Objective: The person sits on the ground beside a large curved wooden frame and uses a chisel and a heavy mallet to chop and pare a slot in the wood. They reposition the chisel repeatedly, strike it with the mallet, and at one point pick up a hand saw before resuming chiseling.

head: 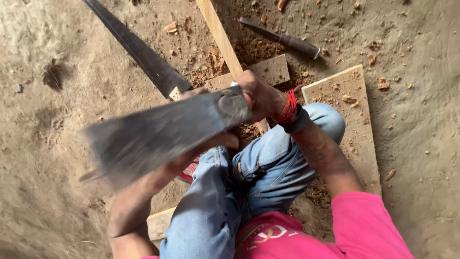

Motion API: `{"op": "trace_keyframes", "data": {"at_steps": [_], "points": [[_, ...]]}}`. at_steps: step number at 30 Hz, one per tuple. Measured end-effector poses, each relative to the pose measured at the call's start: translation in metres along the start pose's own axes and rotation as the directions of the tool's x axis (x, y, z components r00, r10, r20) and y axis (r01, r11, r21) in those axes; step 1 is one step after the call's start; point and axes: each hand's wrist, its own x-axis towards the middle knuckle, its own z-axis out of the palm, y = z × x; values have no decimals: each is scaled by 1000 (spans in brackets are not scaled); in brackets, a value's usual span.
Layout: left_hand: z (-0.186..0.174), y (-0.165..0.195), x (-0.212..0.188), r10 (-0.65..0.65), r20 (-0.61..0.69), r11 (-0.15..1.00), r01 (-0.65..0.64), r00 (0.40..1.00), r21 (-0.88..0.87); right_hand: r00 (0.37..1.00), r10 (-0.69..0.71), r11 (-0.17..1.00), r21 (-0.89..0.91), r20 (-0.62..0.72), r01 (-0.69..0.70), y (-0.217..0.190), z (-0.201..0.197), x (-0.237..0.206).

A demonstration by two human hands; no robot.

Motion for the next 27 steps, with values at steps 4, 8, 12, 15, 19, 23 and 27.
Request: {"op": "trace_keyframes", "data": {"at_steps": [4,8,12,15,19,23,27], "points": [[-5,16,-13,-70,-20,948,73,997,311,998,30,999,-26,58,-28,-10,-2,5],[2,13,21,381,-140,922,-364,914,134,957,-241,964,-153,-160,218,-13,-2,9],[7,-19,2,376,-137,927,-370,917,63,999,-34,998,52,-32,36,-11,-4,10],[18,-32,7,402,-126,915,-394,907,84,1000,-8,1000,-28,15,9,-10,-5,7],[25,-22,44,471,-147,882,-460,870,104,1000,-21,1000,21,-4,21,-7,-4,3],[13,-10,29,478,-168,878,-473,862,68,999,-25,1000,12,-47,26,1,-1,0],[11,-16,8,454,-122,891,-449,882,69,1000,-8,1000,20,-13,8,8,1,-1]]}}
